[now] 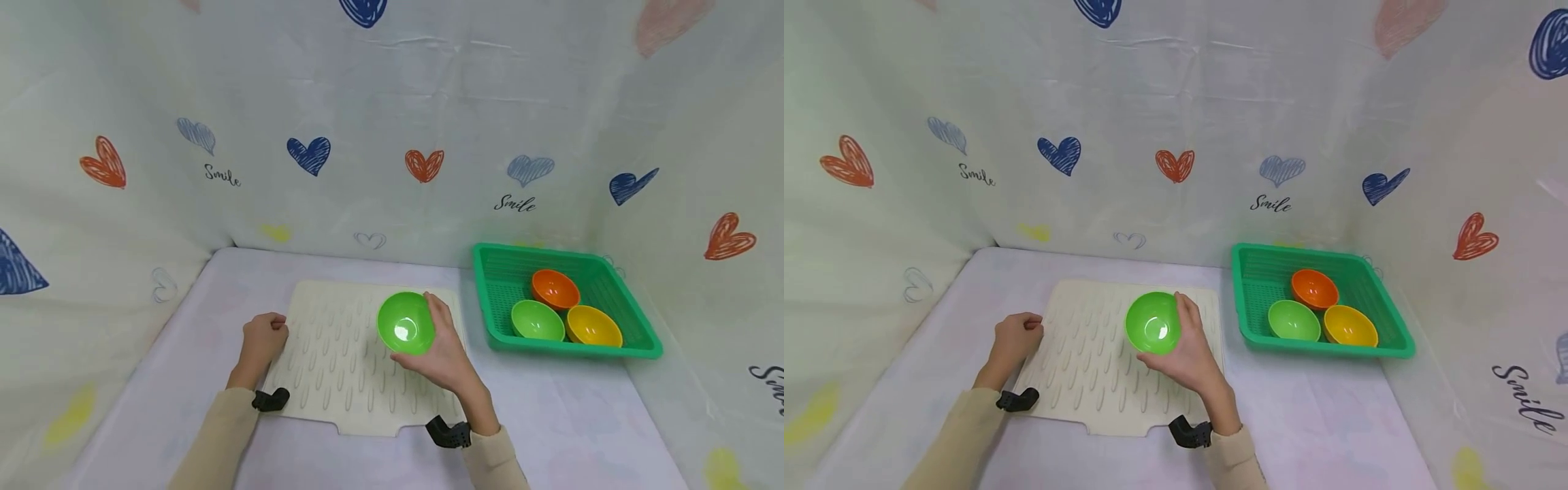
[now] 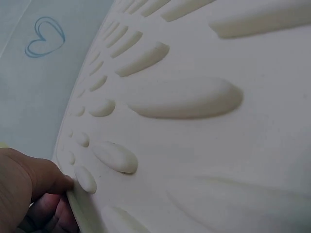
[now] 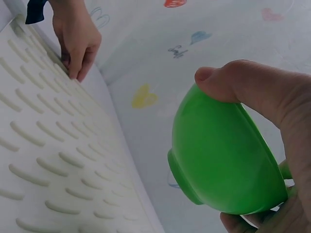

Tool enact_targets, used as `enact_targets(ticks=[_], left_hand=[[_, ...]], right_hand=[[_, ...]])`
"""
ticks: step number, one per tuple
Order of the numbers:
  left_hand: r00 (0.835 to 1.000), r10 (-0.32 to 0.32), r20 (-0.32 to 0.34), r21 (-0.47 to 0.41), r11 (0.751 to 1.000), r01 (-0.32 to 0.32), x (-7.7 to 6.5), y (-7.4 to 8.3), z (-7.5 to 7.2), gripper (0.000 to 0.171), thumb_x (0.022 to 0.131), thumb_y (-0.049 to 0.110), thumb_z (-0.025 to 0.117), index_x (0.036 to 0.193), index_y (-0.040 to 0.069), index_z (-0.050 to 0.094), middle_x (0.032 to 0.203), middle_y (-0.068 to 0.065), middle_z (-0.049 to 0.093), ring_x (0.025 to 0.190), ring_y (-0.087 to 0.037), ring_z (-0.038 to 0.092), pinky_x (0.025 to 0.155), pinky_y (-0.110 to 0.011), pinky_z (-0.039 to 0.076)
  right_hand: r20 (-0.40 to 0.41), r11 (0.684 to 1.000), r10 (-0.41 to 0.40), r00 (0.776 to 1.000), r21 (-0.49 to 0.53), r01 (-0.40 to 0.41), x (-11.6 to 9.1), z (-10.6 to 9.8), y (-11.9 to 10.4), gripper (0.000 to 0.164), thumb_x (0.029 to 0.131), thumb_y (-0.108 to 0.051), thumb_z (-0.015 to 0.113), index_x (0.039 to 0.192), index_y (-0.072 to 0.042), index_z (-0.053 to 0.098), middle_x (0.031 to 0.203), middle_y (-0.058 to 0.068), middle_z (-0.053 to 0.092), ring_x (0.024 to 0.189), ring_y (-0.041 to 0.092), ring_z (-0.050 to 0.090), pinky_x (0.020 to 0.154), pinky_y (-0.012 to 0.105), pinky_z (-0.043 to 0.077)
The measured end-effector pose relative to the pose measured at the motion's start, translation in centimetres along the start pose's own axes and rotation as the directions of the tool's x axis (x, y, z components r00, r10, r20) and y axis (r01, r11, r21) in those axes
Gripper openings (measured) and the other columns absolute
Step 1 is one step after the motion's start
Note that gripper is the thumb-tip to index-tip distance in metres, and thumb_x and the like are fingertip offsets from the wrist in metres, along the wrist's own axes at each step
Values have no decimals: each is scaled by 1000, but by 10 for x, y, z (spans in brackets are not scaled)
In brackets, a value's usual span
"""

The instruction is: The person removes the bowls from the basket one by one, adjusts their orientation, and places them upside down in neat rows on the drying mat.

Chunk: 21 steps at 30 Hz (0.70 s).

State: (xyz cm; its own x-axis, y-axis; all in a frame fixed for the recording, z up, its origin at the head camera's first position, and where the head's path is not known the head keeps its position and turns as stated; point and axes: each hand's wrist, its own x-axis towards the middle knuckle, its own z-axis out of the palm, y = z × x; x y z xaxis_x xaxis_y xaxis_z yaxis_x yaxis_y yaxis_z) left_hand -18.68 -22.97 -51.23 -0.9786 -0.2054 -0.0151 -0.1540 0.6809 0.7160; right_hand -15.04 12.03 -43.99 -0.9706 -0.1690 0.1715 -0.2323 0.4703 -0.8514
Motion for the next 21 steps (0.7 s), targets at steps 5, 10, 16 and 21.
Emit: enact_targets(ticks=[5,10,16,21], left_hand=[[1000,10,-5,0,1000,-10,1,5,0,31,98,6,54,119,-12,68,108,-30,71,99,-42,69,82,-51,59],[1000,4,-23,0,1000,-4,1,3,0,30,98,6,55,118,-11,69,109,-30,71,100,-43,69,84,-52,58],[999,-46,23,14,999,46,-1,7,-2,36,100,11,56,126,-11,65,117,-30,69,108,-44,66,89,-54,56],[991,-37,129,35,999,33,-7,30,-4,61,104,27,55,149,-13,42,148,-37,46,139,-52,44,111,-63,42]], right_hand=[[8,1000,1,1000,-2,-1,-2,-2,1,123,64,-30,97,163,-12,26,164,7,28,144,36,42,107,57,47],[4,1000,-7,1000,-12,7,-1,0,0,122,63,-31,97,163,-13,28,163,7,30,142,38,44,107,59,46],[5,1000,-9,1000,-29,10,-1,3,0,121,63,-31,97,162,-15,29,162,6,32,141,37,45,106,58,47],[3,1000,-12,1000,-15,12,-1,4,1,120,64,-29,97,162,-14,30,162,7,32,140,37,46,105,58,47]])
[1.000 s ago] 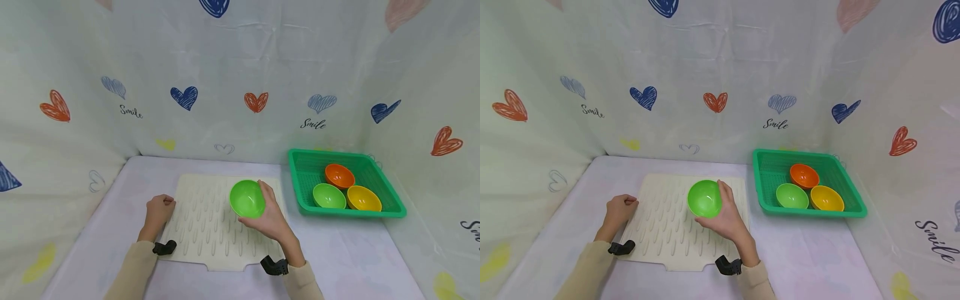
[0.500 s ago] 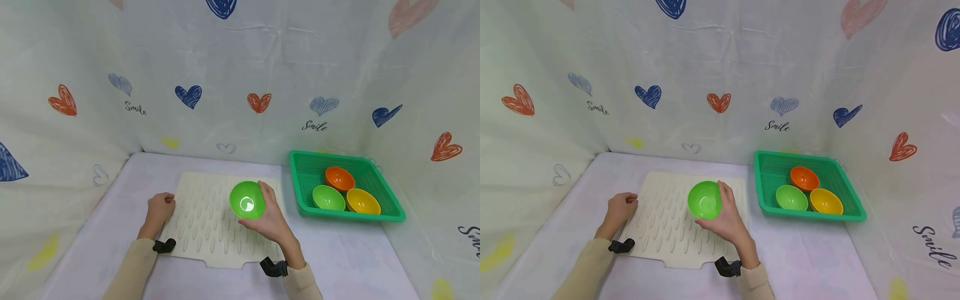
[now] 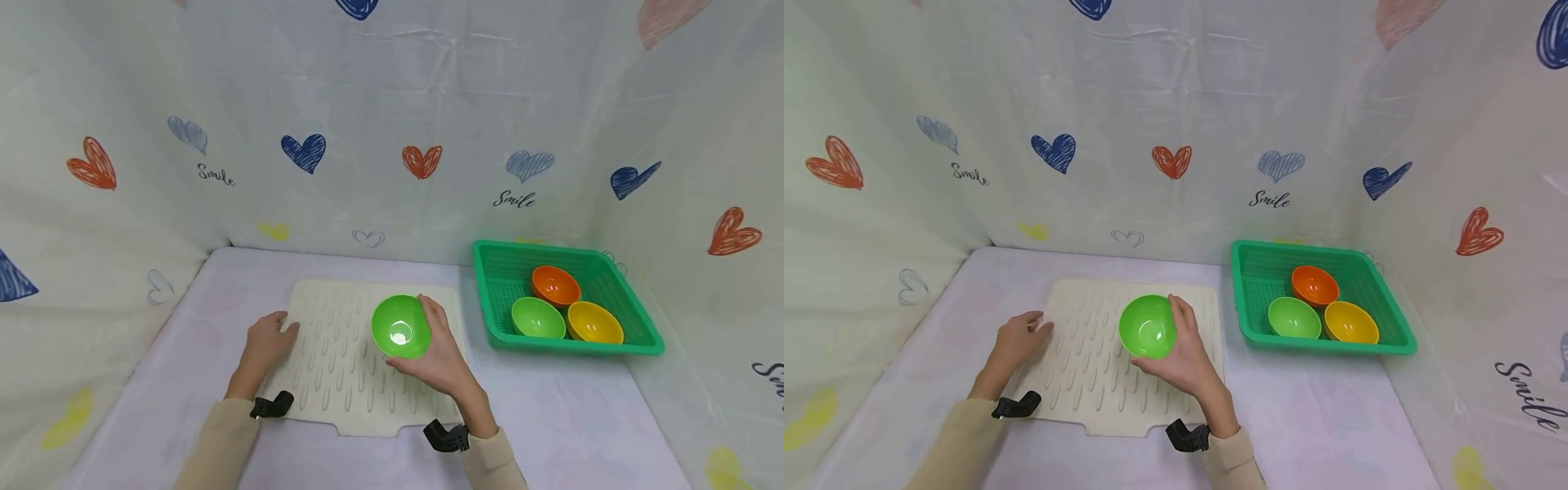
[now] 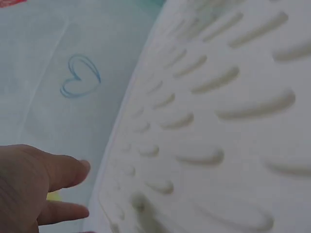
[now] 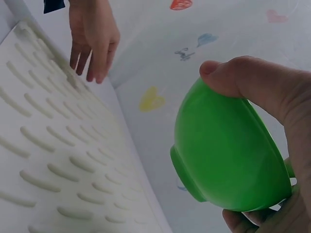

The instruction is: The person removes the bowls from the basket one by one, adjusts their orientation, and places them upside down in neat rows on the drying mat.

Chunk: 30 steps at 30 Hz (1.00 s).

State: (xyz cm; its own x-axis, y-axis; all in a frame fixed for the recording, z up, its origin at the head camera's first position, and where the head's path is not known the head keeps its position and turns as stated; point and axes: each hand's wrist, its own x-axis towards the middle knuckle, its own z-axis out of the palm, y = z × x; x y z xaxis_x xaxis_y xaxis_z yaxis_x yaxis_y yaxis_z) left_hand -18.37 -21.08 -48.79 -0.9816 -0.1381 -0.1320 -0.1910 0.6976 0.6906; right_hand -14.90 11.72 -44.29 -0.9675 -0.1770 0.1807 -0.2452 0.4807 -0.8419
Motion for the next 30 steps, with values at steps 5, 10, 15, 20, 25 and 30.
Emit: enact_targets(ticks=[5,10,15,20,25,30], left_hand=[[997,73,-23,-121,990,-76,-13,30,13,90,101,47,59,162,-5,16,167,-33,12,155,-53,7,123,-69,17],[991,122,58,-548,834,-71,-31,65,31,90,104,51,55,166,7,8,172,-21,10,158,-43,11,125,-59,21],[921,251,299,-846,516,134,-42,86,46,84,109,50,40,164,3,-3,170,-28,8,156,-48,15,123,-54,26],[859,285,426,-830,502,246,-45,92,55,85,106,61,37,163,3,13,164,-32,25,147,-50,37,114,-51,43],[803,314,507,-777,569,269,-47,92,61,84,106,64,33,154,-5,37,148,-29,52,133,-38,58,106,-43,52],[788,322,524,-767,581,273,-49,92,69,83,105,63,38,146,-8,48,127,-19,69,116,-25,70,101,-38,56]], right_hand=[[-1,1000,10,1000,19,-10,-1,1,0,120,64,-30,97,162,-16,30,162,4,31,138,36,48,104,56,49],[1,1000,-2,1000,14,2,-2,2,-1,120,63,-30,98,162,-16,31,162,4,32,139,35,47,105,55,48],[-7,1000,-18,1000,10,18,-2,2,0,120,62,-29,98,161,-13,32,161,7,34,138,36,47,106,57,47],[20,999,-17,1000,47,16,-3,4,1,121,63,-28,98,162,-13,30,161,8,32,139,36,46,107,58,45],[39,998,-11,999,62,9,-4,5,2,123,63,-29,98,163,-13,27,162,8,30,140,35,45,109,58,43],[36,997,-7,999,74,4,-5,3,2,124,64,-29,98,163,-12,26,163,9,29,141,35,44,110,59,42]])
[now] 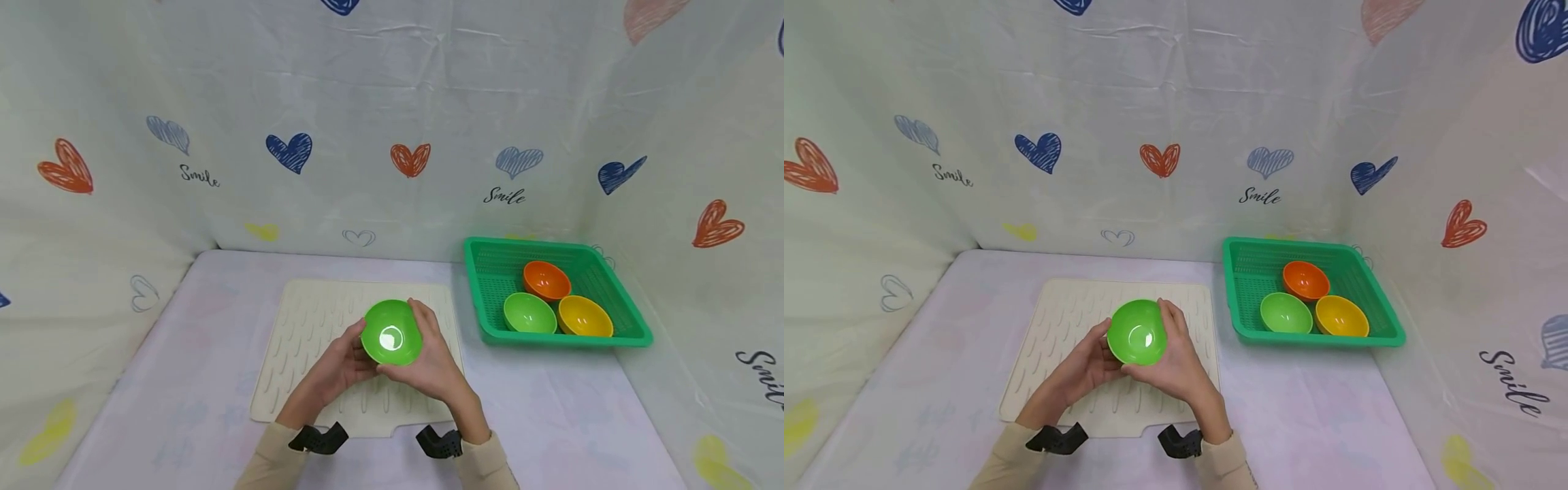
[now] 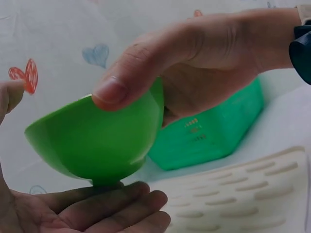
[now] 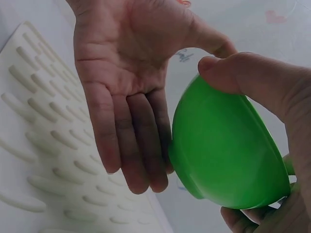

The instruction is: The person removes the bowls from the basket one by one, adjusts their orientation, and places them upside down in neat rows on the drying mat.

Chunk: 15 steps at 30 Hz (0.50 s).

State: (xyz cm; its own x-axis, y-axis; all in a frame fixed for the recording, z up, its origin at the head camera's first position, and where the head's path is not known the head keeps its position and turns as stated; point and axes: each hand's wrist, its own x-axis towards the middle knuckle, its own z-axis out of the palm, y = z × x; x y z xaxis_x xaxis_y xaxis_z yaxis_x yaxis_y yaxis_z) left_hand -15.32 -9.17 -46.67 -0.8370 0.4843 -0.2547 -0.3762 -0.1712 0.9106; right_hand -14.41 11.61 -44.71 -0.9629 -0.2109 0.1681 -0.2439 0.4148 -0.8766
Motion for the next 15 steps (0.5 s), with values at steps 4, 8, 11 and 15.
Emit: enact_targets(ticks=[4,8,11,15], left_hand=[[1000,13,-23,-39,999,-14,1,-4,1,78,104,59,46,145,-7,49,122,-15,73,110,-22,72,98,-37,58],[999,22,-25,-104,994,-25,2,-6,0,77,105,56,49,148,-8,46,120,-12,74,106,-19,73,94,-34,59],[1000,29,-11,-159,987,-31,3,-7,-1,77,106,53,50,152,-8,40,121,-10,73,107,-16,73,93,-31,59],[999,37,-2,-204,978,-37,1,-8,-1,71,107,47,50,152,-7,40,121,-7,73,109,-14,73,96,-30,58]], right_hand=[[-1,1000,-10,1000,5,10,1,0,-1,123,64,-29,98,163,-11,27,163,9,29,141,35,45,109,60,43],[-5,1000,-21,1000,4,22,2,1,-2,123,64,-29,98,163,-11,27,162,9,30,140,34,45,109,58,43],[-6,1000,-29,1000,-6,29,1,1,-3,123,64,-29,98,162,-10,28,162,9,31,141,35,45,109,58,43],[-6,999,-37,999,-28,36,0,1,-2,121,63,-29,98,162,-9,29,162,10,32,138,36,47,108,58,44]])
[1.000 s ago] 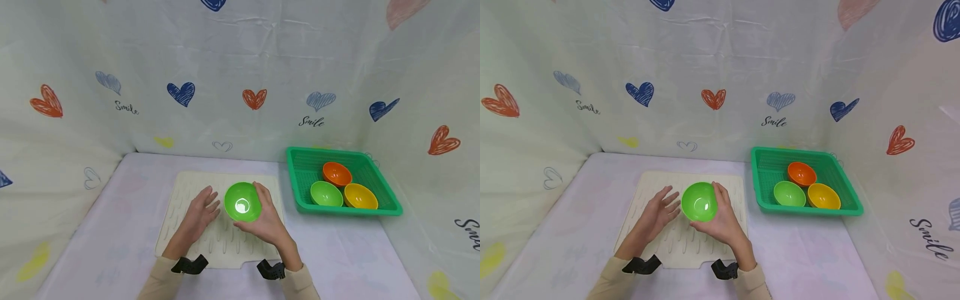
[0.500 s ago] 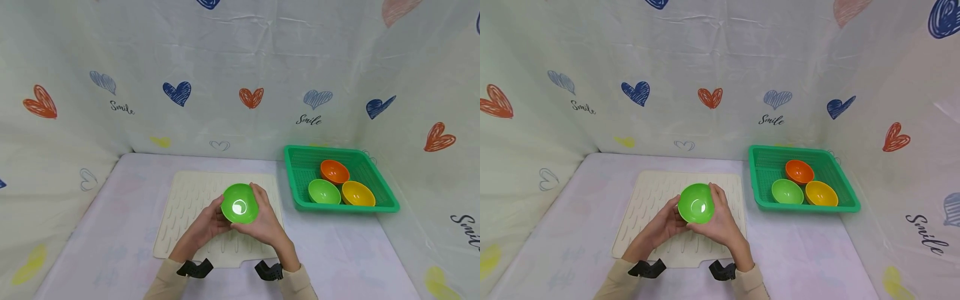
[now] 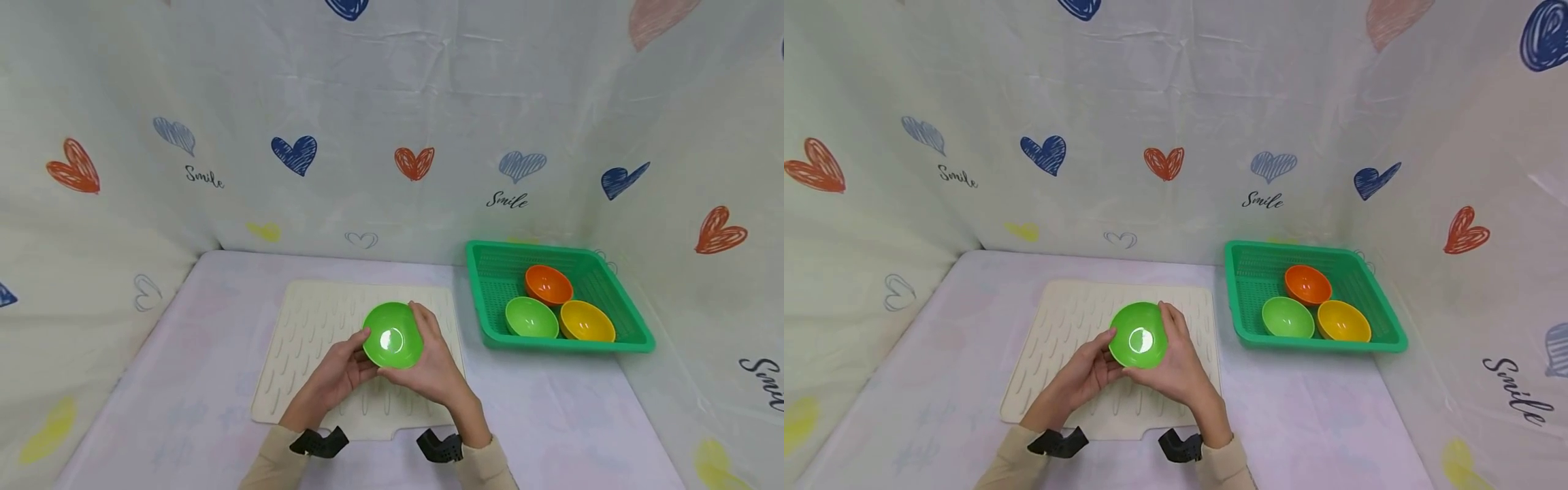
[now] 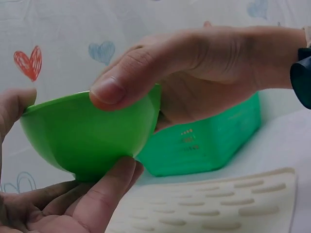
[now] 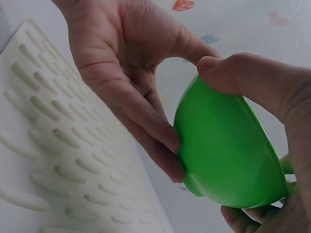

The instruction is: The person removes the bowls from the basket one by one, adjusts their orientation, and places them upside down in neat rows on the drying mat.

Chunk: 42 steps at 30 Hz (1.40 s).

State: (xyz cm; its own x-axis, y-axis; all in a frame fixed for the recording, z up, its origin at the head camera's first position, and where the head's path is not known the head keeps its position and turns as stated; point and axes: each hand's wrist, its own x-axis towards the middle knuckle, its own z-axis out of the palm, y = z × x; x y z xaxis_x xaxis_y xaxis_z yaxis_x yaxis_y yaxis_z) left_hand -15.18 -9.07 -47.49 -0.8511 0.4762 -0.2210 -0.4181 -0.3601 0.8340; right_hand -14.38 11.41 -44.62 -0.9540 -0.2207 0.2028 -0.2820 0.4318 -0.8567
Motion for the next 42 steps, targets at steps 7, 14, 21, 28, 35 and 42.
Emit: enact_targets(ticks=[7,14,21,28,35,42], left_hand=[[1000,21,9,18,1000,-21,0,1,2,68,108,41,53,148,-13,42,119,-8,75,108,-15,74,96,-32,57],[999,19,-41,53,998,-17,1,1,0,68,107,40,55,144,-16,45,118,-12,75,105,-15,75,94,-32,59],[996,46,-74,158,987,-34,-1,3,0,63,105,35,59,141,-16,49,121,-14,73,107,-16,74,94,-32,59],[964,187,-191,459,885,-81,-3,5,6,63,92,31,79,144,3,56,141,-21,62,115,-27,71,90,-33,61],[922,334,-196,692,713,-111,-7,5,12,77,82,29,89,147,13,53,152,-14,51,133,-38,59,89,-40,61],[812,583,36,909,319,-269,-13,9,21,76,71,11,95,138,8,59,151,-15,51,133,-38,57,93,-50,59]], right_hand=[[-19,1000,6,1000,-13,-6,-3,0,1,122,63,-28,98,162,-10,30,161,9,33,137,37,48,107,60,44],[-3,999,50,999,5,-50,-5,1,1,124,65,-31,98,164,-13,26,163,8,29,137,38,48,108,60,44],[-1,997,67,998,41,-67,-7,0,0,116,75,-37,91,165,-14,22,165,10,26,139,38,45,104,64,46],[-45,996,71,996,51,-69,-7,-9,0,110,83,-39,83,166,-22,13,172,11,12,157,37,18,117,71,28],[-54,985,149,987,100,-143,-8,-12,3,121,82,-35,86,166,-29,0,174,9,-2,160,37,-1,116,78,14],[-15,987,139,990,84,-138,-6,-9,5,128,78,-42,87,166,-23,-4,174,13,-2,160,39,2,115,77,20]])
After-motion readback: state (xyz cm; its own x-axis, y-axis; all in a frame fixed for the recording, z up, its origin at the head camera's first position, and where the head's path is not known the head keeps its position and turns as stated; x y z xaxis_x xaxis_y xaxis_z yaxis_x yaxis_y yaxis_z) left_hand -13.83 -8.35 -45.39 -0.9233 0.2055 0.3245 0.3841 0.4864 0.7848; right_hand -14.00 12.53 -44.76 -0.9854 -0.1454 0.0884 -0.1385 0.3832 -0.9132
